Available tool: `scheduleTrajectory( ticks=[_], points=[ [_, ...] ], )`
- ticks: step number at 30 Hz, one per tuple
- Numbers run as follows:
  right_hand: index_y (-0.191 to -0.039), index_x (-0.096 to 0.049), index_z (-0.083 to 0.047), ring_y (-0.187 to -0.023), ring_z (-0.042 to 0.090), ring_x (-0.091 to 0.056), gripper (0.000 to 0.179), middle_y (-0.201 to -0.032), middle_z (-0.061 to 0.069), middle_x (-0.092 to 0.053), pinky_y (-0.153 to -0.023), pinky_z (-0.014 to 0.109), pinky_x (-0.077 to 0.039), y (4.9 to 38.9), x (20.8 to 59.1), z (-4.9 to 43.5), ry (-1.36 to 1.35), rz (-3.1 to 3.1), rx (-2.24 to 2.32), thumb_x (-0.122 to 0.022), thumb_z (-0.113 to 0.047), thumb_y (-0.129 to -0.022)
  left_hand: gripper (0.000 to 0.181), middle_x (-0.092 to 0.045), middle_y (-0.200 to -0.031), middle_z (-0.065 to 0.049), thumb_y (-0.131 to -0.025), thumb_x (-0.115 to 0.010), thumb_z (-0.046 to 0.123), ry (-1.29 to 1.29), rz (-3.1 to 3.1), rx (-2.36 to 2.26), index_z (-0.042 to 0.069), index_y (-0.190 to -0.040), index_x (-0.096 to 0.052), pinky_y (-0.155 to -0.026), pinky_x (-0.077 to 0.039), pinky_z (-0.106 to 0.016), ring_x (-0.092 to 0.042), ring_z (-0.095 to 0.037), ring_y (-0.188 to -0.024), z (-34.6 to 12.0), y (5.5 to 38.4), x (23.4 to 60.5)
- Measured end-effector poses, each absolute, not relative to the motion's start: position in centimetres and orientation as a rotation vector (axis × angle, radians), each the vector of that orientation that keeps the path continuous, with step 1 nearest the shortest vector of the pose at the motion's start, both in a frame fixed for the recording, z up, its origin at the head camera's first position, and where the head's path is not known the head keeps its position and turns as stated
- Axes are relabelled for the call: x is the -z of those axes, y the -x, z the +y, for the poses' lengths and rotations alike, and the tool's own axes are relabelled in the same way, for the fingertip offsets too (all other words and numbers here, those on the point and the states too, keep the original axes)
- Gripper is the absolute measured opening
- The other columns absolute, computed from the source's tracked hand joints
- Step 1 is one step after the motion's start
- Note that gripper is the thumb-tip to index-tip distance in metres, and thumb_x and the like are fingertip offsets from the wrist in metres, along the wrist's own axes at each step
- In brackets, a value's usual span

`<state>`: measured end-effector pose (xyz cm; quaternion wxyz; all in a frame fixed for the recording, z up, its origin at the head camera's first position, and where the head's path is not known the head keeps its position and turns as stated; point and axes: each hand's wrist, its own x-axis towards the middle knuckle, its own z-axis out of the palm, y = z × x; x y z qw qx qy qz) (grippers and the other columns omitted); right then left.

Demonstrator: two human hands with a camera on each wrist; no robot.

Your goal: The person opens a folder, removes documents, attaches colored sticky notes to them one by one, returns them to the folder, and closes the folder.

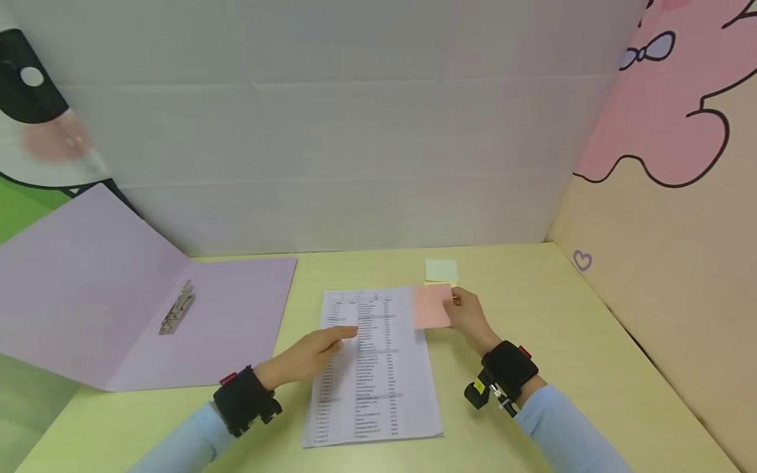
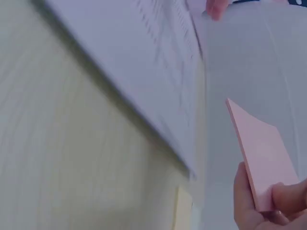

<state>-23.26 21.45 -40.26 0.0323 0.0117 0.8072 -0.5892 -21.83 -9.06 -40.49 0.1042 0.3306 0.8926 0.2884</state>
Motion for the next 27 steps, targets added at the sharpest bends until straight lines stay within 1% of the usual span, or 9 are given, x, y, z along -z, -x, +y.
scheduleTrajectory(
  ticks=[3,6,11,13,15,17,20,24,27],
  points=[
    [-0.132,-0.036,0.009,-0.094,0.016,-0.059,0.037,-0.119,0.027,-0.049,-0.080,0.031,-0.051,22.5,39.2,19.9,0.005,2.354,1.931,-0.035,-0.005,-0.098,0.038,-0.043,-0.139,-0.013,-0.100,-0.033,0.014,-0.896,2.518,-1.152,0.002,-0.135,-0.043,-0.104,-0.033,-0.045,-0.039,-0.030,-0.130,-8.8,22.3,40.1],
    [-0.131,-0.037,0.005,-0.093,0.015,-0.055,0.035,-0.115,0.019,-0.049,-0.083,0.031,-0.050,21.7,38.3,18.3,0.008,2.287,1.986,-0.036,-0.006,-0.098,0.041,-0.042,-0.141,-0.012,-0.101,-0.031,0.023,-0.800,2.312,-1.442,0.004,-0.136,-0.042,-0.106,-0.031,-0.043,-0.038,-0.029,-0.130,-8.4,22.9,39.4],
    [-0.126,-0.040,0.004,-0.082,0.014,-0.049,0.032,-0.099,0.009,-0.047,-0.074,0.027,-0.050,20.7,37.4,15.7,-0.017,2.302,2.022,-0.044,-0.008,-0.096,0.044,-0.038,-0.143,-0.014,-0.102,-0.028,0.025,-0.639,1.911,-1.843,0.001,-0.138,-0.036,-0.106,-0.032,-0.032,-0.037,-0.023,-0.132,-7.5,23.7,38.4],
    [-0.123,-0.042,0.004,-0.079,0.013,-0.049,0.031,-0.095,0.006,-0.048,-0.070,0.026,-0.049,20.4,37.2,14.7,-0.037,2.287,2.041,-0.046,-0.007,-0.095,0.041,-0.046,-0.135,-0.013,-0.102,-0.027,0.022,-0.578,1.768,-1.953,-0.001,-0.135,-0.038,-0.101,-0.039,-0.028,-0.047,-0.020,-0.124,-7.0,23.8,38.2],
    [-0.119,-0.044,0.004,-0.076,0.012,-0.050,0.028,-0.091,0.004,-0.051,-0.068,0.025,-0.048,20.1,37.1,13.9,-0.050,2.267,2.058,-0.050,-0.007,-0.094,0.038,-0.054,-0.119,-0.007,-0.103,-0.024,0.023,-0.521,1.627,-2.039,0.001,-0.126,-0.043,-0.090,-0.045,-0.023,-0.055,-0.013,-0.106,-6.4,23.7,38.1],
    [-0.115,-0.046,0.003,-0.076,0.011,-0.053,0.027,-0.088,0.002,-0.055,-0.069,0.026,-0.049,19.9,37.1,13.1,-0.049,2.250,2.072,-0.054,-0.008,-0.092,0.037,-0.054,-0.101,0.001,-0.102,-0.020,0.029,-0.467,1.485,-2.105,0.008,-0.114,-0.047,-0.078,-0.045,-0.021,-0.054,-0.007,-0.087,-6.0,23.6,37.9],
    [-0.110,-0.049,0.001,-0.078,0.011,-0.057,0.025,-0.087,0.003,-0.062,-0.072,0.027,-0.051,19.8,37.0,12.4,-0.047,2.254,2.073,-0.058,-0.009,-0.089,0.044,-0.050,-0.080,0.005,-0.100,-0.014,0.042,-0.419,1.296,-2.175,0.015,-0.096,-0.049,-0.066,-0.041,-0.020,-0.047,-0.007,-0.067,-5.5,23.2,37.7],
    [-0.103,-0.051,0.001,-0.080,0.011,-0.060,0.023,-0.100,0.008,-0.063,-0.073,0.028,-0.052,19.8,37.1,11.7,-0.058,2.247,2.098,-0.063,-0.009,-0.086,0.057,-0.052,-0.074,0.005,-0.095,-0.012,0.057,-0.398,1.155,-2.211,0.015,-0.100,-0.051,-0.060,-0.039,-0.019,-0.043,-0.007,-0.057,-5.3,22.7,37.6],
    [-0.098,-0.050,0.002,-0.082,0.011,-0.060,0.024,-0.105,0.010,-0.060,-0.073,0.028,-0.053,19.6,37.2,11.3,-0.070,2.250,2.112,-0.065,-0.010,-0.085,0.067,-0.062,-0.091,0.005,-0.091,-0.014,0.064,-0.414,1.074,-2.229,0.011,-0.113,-0.048,-0.067,-0.041,-0.018,-0.052,-0.006,-0.069,-5.4,22.4,37.8]
  ],
)
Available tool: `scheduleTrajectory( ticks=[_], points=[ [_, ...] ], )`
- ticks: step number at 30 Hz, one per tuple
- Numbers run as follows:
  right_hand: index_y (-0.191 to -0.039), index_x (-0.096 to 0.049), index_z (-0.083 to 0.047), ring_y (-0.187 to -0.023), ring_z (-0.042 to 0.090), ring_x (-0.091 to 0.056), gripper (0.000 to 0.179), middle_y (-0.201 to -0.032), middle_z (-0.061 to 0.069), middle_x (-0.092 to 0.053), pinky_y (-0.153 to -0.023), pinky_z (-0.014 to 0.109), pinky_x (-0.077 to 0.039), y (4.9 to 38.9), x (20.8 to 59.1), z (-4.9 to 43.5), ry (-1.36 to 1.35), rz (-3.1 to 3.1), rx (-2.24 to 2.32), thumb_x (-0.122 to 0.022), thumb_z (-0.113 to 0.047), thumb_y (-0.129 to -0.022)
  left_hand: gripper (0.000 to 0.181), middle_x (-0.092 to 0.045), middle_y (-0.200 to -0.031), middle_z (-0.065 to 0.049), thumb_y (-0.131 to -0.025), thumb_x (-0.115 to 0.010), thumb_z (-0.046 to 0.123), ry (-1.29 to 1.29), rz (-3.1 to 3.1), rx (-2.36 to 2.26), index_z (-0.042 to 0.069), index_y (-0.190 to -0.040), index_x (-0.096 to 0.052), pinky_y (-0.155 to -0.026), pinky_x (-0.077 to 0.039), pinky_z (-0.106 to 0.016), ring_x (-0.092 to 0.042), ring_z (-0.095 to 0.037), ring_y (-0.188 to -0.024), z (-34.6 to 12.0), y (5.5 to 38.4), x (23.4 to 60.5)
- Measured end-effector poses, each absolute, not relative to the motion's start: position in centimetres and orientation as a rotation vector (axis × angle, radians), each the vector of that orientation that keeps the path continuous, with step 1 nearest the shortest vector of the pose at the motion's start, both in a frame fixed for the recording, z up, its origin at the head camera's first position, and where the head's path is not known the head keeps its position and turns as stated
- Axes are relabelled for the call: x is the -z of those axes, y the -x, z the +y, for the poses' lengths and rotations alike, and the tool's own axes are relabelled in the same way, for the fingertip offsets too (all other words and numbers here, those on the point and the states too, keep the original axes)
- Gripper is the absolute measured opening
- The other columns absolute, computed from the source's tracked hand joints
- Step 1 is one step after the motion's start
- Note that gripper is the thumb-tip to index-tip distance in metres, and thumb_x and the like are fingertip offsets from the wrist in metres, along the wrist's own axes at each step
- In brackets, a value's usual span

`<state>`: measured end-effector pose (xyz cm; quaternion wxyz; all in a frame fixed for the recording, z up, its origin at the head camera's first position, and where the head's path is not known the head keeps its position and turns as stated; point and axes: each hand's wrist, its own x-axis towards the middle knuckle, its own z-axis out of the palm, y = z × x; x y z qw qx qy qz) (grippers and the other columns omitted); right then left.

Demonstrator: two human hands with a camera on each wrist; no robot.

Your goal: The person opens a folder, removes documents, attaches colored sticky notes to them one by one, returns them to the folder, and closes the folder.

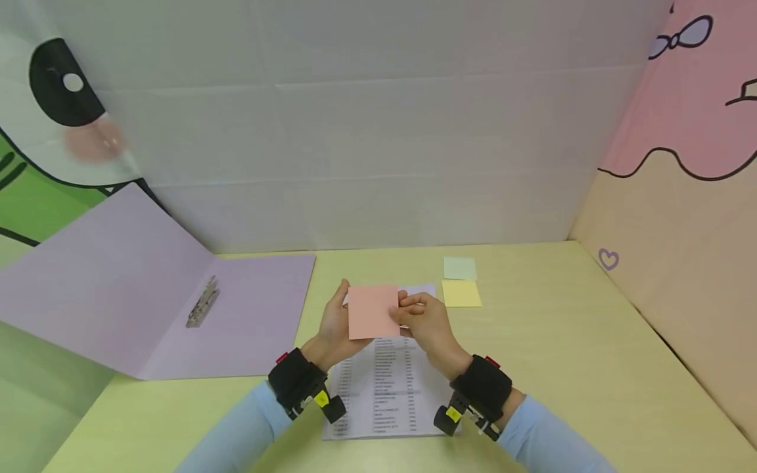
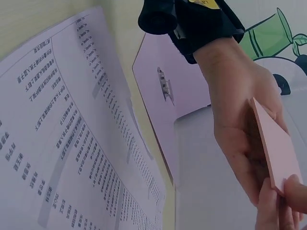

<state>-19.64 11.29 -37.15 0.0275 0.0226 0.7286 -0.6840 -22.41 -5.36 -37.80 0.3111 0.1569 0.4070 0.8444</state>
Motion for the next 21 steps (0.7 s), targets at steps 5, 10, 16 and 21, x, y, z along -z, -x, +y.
scheduleTrajectory(
  ticks=[5,10,16,21],
  points=[
    [-0.087,-0.045,-0.002,-0.079,0.012,-0.059,0.026,-0.086,0.006,-0.055,-0.074,0.031,-0.054,19.5,37.5,11.3,-0.100,2.281,2.108,-0.068,-0.012,-0.082,0.078,-0.063,-0.114,-0.001,-0.088,-0.018,0.069,-0.478,0.974,-2.223,0.006,-0.126,-0.042,-0.087,-0.043,-0.022,-0.058,-0.011,-0.101,-5.1,22.4,38.3],
    [-0.083,-0.042,-0.003,-0.075,0.013,-0.057,0.028,-0.079,0.005,-0.052,-0.068,0.026,-0.052,19.2,37.6,11.4,0.107,2.554,1.922,-0.069,-0.010,-0.081,0.086,-0.059,-0.120,-0.002,-0.089,-0.017,0.069,-0.486,0.970,-2.204,0.000,-0.138,-0.030,-0.098,-0.040,-0.027,-0.053,-0.014,-0.115,-4.9,22.6,38.6],
    [-0.090,-0.045,-0.004,-0.078,0.017,-0.044,0.044,-0.085,0.006,-0.046,-0.064,0.025,-0.039,18.7,37.5,11.5,0.802,3.367,1.081,-0.080,-0.020,-0.068,0.081,-0.055,-0.118,-0.001,-0.090,-0.017,0.066,-0.362,1.063,-2.253,0.002,-0.136,-0.031,-0.089,-0.046,-0.026,-0.054,-0.015,-0.107,-4.5,22.8,38.2],
    [-0.085,-0.051,-0.007,-0.080,0.019,-0.045,0.042,-0.089,0.006,-0.050,-0.066,0.027,-0.038,18.6,37.7,11.3,1.251,3.609,0.512,-0.083,-0.027,-0.064,0.075,-0.053,-0.116,0.000,-0.090,-0.013,0.066,-0.344,1.064,-2.254,0.007,-0.132,-0.034,-0.085,-0.044,-0.026,-0.051,-0.012,-0.101,-4.2,22.7,38.2]
  ],
)
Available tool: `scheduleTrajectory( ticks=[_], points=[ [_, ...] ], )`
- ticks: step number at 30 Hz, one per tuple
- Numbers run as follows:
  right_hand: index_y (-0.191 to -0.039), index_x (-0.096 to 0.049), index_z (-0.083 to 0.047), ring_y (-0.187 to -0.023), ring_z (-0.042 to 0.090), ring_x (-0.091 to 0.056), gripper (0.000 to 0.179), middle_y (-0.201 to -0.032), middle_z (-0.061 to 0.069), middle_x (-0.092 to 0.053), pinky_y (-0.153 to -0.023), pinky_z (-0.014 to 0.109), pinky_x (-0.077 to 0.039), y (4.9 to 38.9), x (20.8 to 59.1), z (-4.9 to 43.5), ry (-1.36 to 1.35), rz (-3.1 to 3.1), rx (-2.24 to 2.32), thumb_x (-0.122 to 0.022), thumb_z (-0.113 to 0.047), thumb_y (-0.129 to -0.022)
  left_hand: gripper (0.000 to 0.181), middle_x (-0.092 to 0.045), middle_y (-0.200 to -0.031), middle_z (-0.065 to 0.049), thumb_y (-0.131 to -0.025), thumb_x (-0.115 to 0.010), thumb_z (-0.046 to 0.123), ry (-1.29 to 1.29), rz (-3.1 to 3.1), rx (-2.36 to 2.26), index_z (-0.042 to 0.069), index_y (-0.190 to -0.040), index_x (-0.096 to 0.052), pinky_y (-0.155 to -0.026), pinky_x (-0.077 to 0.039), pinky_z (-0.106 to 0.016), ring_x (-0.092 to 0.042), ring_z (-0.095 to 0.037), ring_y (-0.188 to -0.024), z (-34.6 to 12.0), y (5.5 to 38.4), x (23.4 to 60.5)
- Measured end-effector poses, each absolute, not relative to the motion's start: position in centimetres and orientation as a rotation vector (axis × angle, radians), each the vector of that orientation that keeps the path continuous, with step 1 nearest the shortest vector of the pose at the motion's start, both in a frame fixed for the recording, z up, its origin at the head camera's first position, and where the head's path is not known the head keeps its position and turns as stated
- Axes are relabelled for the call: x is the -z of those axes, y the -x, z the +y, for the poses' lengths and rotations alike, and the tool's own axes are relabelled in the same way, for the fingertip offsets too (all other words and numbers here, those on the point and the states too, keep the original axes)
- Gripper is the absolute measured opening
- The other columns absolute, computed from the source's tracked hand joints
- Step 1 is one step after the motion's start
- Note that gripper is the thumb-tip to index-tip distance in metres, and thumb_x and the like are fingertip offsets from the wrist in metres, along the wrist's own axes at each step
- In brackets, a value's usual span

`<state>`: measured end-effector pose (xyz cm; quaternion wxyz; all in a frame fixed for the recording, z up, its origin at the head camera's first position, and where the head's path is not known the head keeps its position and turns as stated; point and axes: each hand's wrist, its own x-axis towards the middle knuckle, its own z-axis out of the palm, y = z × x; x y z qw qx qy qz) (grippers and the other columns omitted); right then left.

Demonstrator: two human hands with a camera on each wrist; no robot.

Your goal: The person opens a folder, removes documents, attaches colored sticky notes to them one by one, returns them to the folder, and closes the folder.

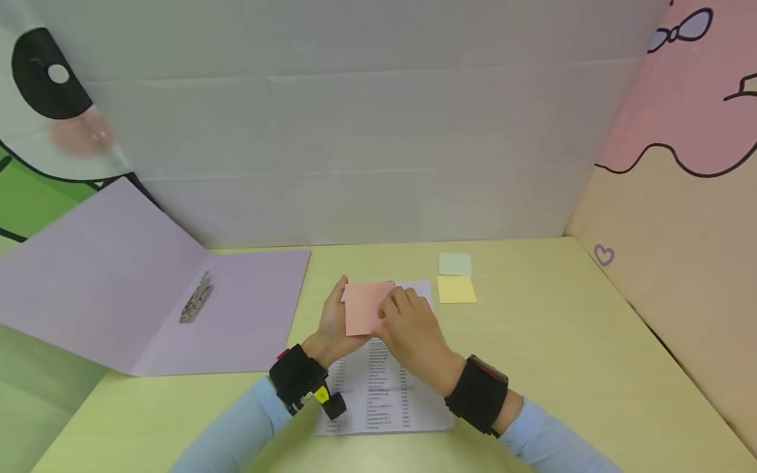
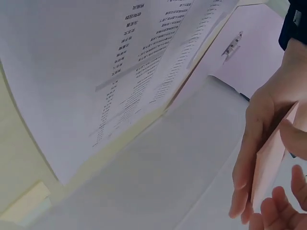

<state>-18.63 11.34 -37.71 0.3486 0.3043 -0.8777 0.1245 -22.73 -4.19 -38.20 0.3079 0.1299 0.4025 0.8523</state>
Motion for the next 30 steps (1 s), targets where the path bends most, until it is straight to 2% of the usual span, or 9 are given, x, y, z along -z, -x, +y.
scheduleTrajectory(
  ticks=[4,9,13,16,20,22,24,27,30],
  points=[
    [-0.083,-0.054,-0.008,-0.084,0.021,-0.049,0.042,-0.092,0.006,-0.054,-0.071,0.028,-0.044,18.7,37.8,11.1,-0.870,-2.212,-0.194,-0.083,-0.031,-0.063,0.075,-0.053,-0.116,0.000,-0.091,-0.011,0.064,-0.374,1.050,-2.238,0.006,-0.134,-0.032,-0.086,-0.043,-0.027,-0.051,-0.012,-0.101,-3.9,22.6,38.1],
    [-0.085,-0.056,-0.006,-0.088,0.022,-0.051,0.043,-0.095,0.009,-0.055,-0.089,0.033,-0.046,18.7,38.0,10.8,-0.933,-2.157,-0.131,-0.084,-0.028,-0.062,0.081,-0.047,-0.135,-0.008,-0.090,-0.015,0.065,-0.400,1.003,-2.232,0.003,-0.142,-0.025,-0.097,-0.041,-0.029,-0.050,-0.017,-0.117,-3.5,22.5,38.3],
    [-0.086,-0.055,-0.006,-0.085,0.021,-0.051,0.042,-0.093,0.008,-0.055,-0.081,0.029,-0.046,18.6,38.1,10.9,-0.952,-2.134,-0.130,-0.083,-0.025,-0.063,0.082,-0.033,-0.146,-0.013,-0.089,-0.018,0.066,-0.391,0.977,-2.233,0.005,-0.144,-0.024,-0.102,-0.037,-0.032,-0.046,-0.020,-0.123,-3.3,22.6,38.5],
    [-0.088,-0.055,-0.006,-0.085,0.020,-0.050,0.041,-0.094,0.008,-0.055,-0.074,0.027,-0.045,18.5,38.1,11.0,-0.961,-2.125,-0.133,-0.082,-0.026,-0.064,0.082,-0.030,-0.148,-0.014,-0.089,-0.019,0.066,-0.391,0.950,-2.242,0.005,-0.144,-0.022,-0.102,-0.037,-0.032,-0.044,-0.020,-0.124,-3.2,22.6,38.6],
    [-0.088,-0.056,-0.006,-0.086,0.020,-0.050,0.039,-0.095,0.008,-0.055,-0.077,0.028,-0.045,18.6,38.2,11.1,-0.970,-2.143,-0.148,-0.081,-0.026,-0.066,0.082,-0.034,-0.145,-0.014,-0.090,-0.018,0.066,-0.386,0.937,-2.247,0.005,-0.145,-0.020,-0.096,-0.041,-0.029,-0.045,-0.020,-0.123,-3.3,22.6,38.8],
    [-0.090,-0.057,-0.007,-0.085,0.020,-0.051,0.034,-0.096,0.007,-0.055,-0.082,0.029,-0.047,18.6,38.3,11.2,-0.969,-2.154,-0.165,-0.080,-0.021,-0.069,0.081,-0.036,-0.145,-0.013,-0.090,-0.017,0.066,-0.381,0.938,-2.244,0.005,-0.144,-0.020,-0.090,-0.043,-0.026,-0.046,-0.020,-0.123,-3.3,22.6,39.0],
    [-0.094,-0.058,-0.008,-0.087,0.020,-0.053,0.031,-0.097,0.007,-0.056,-0.085,0.030,-0.047,18.6,38.3,11.3,-0.971,-2.157,-0.175,-0.078,-0.014,-0.071,0.081,-0.035,-0.145,-0.013,-0.090,-0.017,0.066,-0.376,0.932,-2.243,0.005,-0.144,-0.020,-0.090,-0.043,-0.026,-0.045,-0.020,-0.123,-3.3,22.7,39.0],
    [-0.102,-0.060,-0.009,-0.091,0.021,-0.055,0.036,-0.100,0.007,-0.058,-0.088,0.032,-0.047,18.7,38.3,11.4,-0.970,-2.147,-0.180,-0.074,-0.002,-0.070,0.081,-0.036,-0.144,-0.013,-0.090,-0.017,0.065,-0.367,0.934,-2.255,0.005,-0.145,-0.019,-0.094,-0.042,-0.028,-0.046,-0.020,-0.123,-3.1,22.8,39.1],
    [-0.103,-0.062,-0.007,-0.096,0.024,-0.057,0.040,-0.103,0.009,-0.060,-0.089,0.035,-0.048,19.0,38.3,11.5,-0.940,-2.128,-0.174,-0.076,0.001,-0.067,0.080,-0.042,-0.138,-0.009,-0.091,-0.017,0.063,-0.361,0.950,-2.269,0.004,-0.145,-0.017,-0.096,-0.042,-0.029,-0.049,-0.017,-0.119,-2.9,23.0,39.2]
  ],
)
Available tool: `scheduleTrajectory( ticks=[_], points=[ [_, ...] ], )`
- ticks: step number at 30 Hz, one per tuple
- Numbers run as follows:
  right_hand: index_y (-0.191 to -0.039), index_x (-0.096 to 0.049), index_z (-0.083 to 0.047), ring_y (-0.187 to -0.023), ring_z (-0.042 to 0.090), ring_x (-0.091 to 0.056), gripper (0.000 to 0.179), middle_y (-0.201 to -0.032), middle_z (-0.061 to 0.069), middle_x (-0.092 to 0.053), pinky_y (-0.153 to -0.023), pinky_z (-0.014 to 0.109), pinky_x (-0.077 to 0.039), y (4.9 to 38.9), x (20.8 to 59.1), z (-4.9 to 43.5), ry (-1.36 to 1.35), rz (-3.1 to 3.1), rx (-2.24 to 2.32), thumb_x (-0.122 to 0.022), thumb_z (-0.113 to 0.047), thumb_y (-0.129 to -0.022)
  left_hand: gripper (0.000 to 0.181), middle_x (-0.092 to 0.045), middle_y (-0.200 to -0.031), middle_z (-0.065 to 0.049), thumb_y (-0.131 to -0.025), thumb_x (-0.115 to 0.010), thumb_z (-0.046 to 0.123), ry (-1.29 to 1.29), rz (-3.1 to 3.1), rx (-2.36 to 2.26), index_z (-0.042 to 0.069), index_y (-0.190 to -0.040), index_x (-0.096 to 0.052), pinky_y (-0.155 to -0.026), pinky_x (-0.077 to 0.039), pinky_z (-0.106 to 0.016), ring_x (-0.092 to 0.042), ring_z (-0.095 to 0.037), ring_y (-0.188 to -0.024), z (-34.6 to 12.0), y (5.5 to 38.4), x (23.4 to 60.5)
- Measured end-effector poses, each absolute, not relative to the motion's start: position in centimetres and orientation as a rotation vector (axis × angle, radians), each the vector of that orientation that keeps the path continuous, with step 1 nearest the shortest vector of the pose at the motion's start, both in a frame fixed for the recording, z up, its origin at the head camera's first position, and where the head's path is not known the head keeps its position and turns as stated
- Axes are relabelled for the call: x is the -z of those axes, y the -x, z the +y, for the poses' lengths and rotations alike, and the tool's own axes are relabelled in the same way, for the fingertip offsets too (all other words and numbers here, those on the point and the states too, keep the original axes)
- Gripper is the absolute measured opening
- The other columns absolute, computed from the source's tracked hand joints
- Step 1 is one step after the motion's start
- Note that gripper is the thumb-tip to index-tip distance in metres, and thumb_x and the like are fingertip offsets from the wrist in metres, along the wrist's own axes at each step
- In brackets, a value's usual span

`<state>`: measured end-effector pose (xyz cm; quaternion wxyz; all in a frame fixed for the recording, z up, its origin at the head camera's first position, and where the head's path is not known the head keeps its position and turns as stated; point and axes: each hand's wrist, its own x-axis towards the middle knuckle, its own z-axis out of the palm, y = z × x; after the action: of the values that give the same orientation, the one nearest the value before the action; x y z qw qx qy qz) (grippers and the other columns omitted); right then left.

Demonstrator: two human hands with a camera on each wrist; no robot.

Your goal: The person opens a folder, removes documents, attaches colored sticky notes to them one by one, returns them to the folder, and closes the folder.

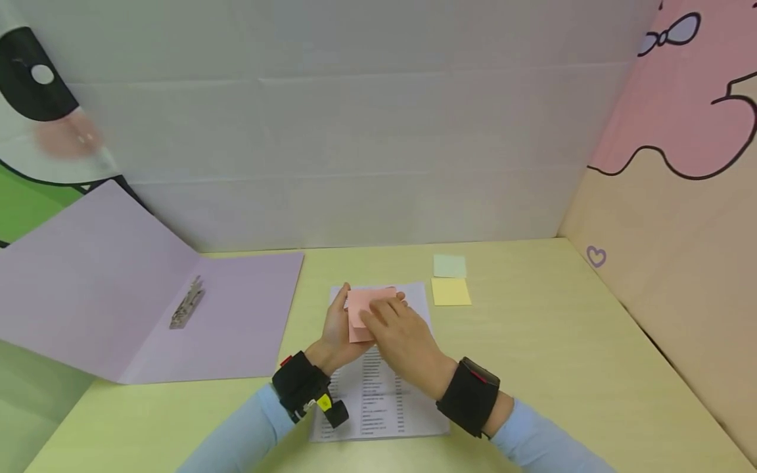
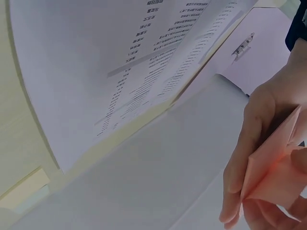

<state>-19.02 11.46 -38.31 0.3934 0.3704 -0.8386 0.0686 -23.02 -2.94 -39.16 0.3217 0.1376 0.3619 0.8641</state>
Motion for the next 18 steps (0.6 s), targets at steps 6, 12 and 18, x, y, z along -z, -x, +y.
scheduleTrajectory(
  ticks=[6,12,18],
  points=[
    [-0.094,-0.064,-0.004,-0.098,0.026,-0.063,0.027,-0.105,0.013,-0.065,-0.080,0.034,-0.052,19.5,38.1,11.5,-0.818,-2.146,-0.269,-0.076,-0.001,-0.070,0.079,-0.051,-0.123,0.001,-0.093,-0.015,0.062,-0.357,0.994,-2.260,0.002,-0.144,-0.019,-0.091,-0.045,-0.022,-0.054,-0.009,-0.110,-3.1,22.9,39.2],
    [-0.099,-0.060,-0.003,-0.086,0.024,-0.067,0.027,-0.097,0.012,-0.068,-0.066,0.032,-0.055,19.7,38.0,11.6,-0.780,-2.171,-0.324,-0.073,-0.005,-0.075,0.061,-0.049,-0.125,0.001,-0.097,-0.014,0.043,-0.407,0.995,-2.202,0.002,-0.142,-0.018,-0.091,-0.043,-0.021,-0.051,-0.008,-0.111,-4.0,22.8,39.4],
    [-0.097,-0.058,-0.005,-0.066,0.017,-0.064,0.021,-0.082,0.006,-0.066,-0.051,0.025,-0.051,19.7,38.0,11.6,-0.769,-2.191,-0.371,-0.069,-0.006,-0.079,0.055,-0.048,-0.127,0.000,-0.082,-0.022,0.001,-0.494,1.033,-2.163,0.002,-0.136,-0.026,-0.090,-0.043,-0.020,-0.051,-0.008,-0.107,-4.6,22.9,39.8]
  ],
)
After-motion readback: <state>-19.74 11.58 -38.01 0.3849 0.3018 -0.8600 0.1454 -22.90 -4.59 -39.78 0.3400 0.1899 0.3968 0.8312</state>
